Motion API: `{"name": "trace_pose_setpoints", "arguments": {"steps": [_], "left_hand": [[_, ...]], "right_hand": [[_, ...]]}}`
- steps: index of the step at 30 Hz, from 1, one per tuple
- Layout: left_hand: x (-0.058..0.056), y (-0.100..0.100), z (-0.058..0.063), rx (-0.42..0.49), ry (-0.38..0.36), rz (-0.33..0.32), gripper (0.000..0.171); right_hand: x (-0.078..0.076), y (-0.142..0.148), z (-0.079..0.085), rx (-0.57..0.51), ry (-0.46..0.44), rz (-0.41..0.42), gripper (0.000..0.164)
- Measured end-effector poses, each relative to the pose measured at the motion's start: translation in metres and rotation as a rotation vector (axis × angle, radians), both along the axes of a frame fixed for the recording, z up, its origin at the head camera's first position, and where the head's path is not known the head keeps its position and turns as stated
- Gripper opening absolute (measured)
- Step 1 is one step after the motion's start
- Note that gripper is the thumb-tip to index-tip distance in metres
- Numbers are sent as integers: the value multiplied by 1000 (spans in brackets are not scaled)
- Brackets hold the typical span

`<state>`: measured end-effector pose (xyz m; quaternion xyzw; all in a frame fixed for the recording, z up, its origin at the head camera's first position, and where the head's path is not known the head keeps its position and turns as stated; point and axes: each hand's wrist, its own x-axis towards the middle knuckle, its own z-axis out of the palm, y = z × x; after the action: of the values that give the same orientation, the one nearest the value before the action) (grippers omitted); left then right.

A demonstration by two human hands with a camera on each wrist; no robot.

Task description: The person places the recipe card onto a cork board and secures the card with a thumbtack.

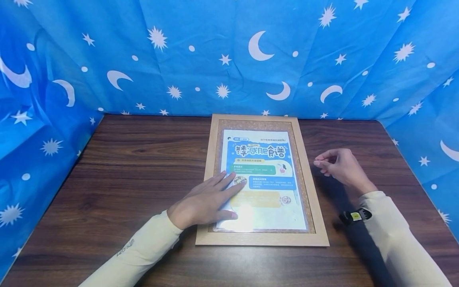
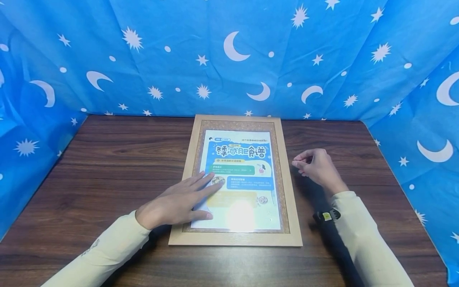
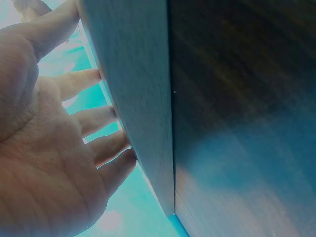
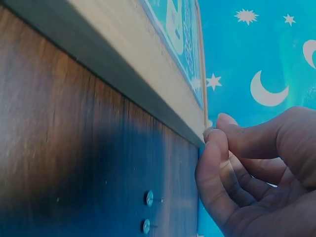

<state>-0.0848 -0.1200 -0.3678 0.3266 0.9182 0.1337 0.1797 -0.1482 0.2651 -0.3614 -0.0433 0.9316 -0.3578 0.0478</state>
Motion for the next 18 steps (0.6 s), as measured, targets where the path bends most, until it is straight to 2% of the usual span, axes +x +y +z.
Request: {"name": "trace_pose_setpoints", "arguments": {"steps": [14, 18], "left_hand": [[1, 0, 1, 3, -2, 6, 79], [1, 0, 2, 9, -10, 5, 78]], "right_hand": [[-10, -22, 3, -12, -19, 19, 30], [-15, -29, 1, -48, -17, 33, 27]]}}
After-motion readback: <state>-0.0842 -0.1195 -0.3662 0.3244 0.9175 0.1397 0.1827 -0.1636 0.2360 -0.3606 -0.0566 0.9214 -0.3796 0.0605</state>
